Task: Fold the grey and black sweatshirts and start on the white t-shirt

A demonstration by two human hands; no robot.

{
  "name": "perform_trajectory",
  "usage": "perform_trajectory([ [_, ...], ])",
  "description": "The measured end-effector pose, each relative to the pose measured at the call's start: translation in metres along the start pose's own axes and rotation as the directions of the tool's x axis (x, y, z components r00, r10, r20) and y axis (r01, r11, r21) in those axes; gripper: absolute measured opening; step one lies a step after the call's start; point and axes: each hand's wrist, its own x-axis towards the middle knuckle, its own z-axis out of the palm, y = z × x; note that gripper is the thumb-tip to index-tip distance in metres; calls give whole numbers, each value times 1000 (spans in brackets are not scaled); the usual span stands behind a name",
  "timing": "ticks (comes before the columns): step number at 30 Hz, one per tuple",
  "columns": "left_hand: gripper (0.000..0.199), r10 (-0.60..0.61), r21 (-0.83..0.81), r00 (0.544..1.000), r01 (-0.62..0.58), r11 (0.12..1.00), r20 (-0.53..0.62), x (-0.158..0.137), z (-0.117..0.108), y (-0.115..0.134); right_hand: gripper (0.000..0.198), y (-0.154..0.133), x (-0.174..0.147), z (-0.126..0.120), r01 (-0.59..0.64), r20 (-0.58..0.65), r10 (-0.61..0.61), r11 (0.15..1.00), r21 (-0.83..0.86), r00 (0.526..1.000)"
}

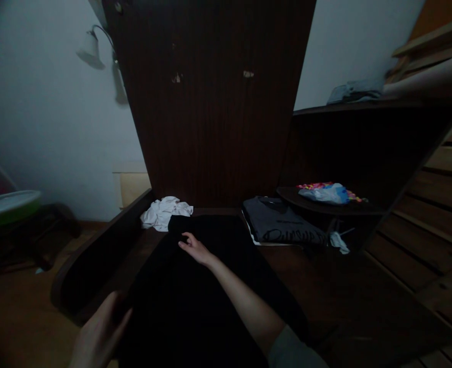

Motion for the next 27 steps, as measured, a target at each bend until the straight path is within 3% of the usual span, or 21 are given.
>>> perform_trajectory([
  [3,15,85,1,975,-87,996,204,1,0,42,42,6,6,-2,-15,-50,20,997,82,999],
  [6,19,64,107,884,-127,986,463,4,7,75,45,11,10,-2,3,-97,9,993,115,995],
  [8,26,26,173,826,-148,974,563,7,9,87,51,15,12,-1,31,-100,-18,992,123,995],
  [10,21,40,176,801,-180,968,597,13,6,91,58,17,12,0,59,-90,-47,990,129,995],
  [13,26,179,30,849,-223,974,497,29,-1,87,64,19,12,1,92,-85,-81,985,145,993],
  [16,28,281,-64,932,-274,960,227,44,8,76,67,20,11,2,135,-107,-117,975,176,987],
  [18,31,340,-43,933,-338,940,115,48,24,67,67,20,11,3,154,-128,-128,964,219,983],
  [22,41,413,-18,906,-414,910,93,40,46,60,64,16,10,2,117,-177,-64,944,309,982],
  [27,28,357,-51,927,-353,934,118,11,32,72,51,13,9,-3,89,-255,-27,968,236,967],
])
